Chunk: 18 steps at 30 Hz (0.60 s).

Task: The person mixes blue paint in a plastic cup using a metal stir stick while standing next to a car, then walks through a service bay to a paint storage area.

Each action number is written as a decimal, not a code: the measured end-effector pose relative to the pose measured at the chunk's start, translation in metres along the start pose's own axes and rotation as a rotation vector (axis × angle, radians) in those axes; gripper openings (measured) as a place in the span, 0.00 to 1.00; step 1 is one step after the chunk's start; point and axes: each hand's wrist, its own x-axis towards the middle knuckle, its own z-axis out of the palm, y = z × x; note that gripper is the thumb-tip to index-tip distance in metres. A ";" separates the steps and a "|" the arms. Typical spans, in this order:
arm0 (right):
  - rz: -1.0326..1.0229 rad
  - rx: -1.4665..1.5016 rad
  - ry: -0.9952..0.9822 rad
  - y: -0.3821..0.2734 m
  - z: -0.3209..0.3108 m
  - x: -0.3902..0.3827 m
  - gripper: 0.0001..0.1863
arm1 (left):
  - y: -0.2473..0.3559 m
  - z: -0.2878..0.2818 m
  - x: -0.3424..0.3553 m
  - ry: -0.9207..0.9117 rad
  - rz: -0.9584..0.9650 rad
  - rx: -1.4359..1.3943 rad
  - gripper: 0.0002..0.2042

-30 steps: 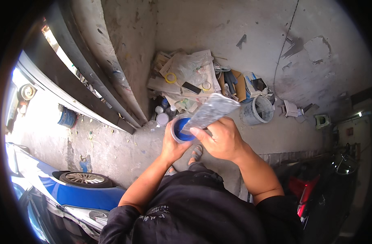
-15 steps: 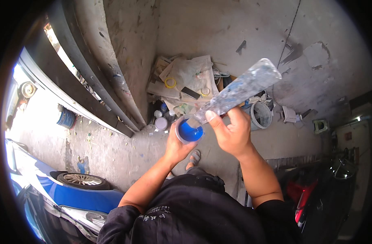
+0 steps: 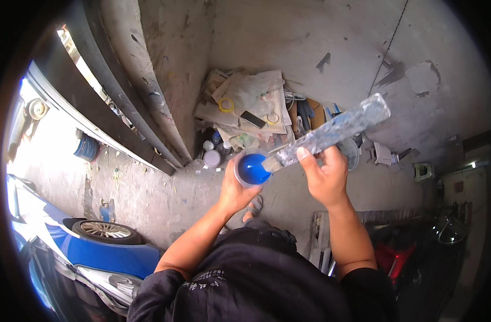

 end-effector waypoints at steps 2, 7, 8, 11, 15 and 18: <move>0.001 0.062 0.003 -0.004 0.001 0.019 0.06 | -0.005 0.005 0.004 0.026 0.024 -0.036 0.43; -0.371 -0.181 -0.036 -0.009 0.015 0.000 0.07 | -0.008 0.005 0.007 0.007 0.018 -0.042 0.44; -0.282 -0.127 0.009 -0.001 0.009 0.001 0.06 | -0.009 0.004 0.008 0.002 0.021 -0.014 0.44; -0.055 0.048 0.047 0.003 0.001 0.015 0.06 | -0.002 0.006 0.008 -0.006 0.003 -0.011 0.44; -0.388 -0.213 -0.119 -0.022 0.018 0.007 0.07 | 0.004 0.005 0.013 0.055 0.025 -0.099 0.38; -0.043 -0.073 -0.060 -0.004 -0.003 0.002 0.08 | 0.002 0.003 0.013 0.033 0.018 -0.060 0.40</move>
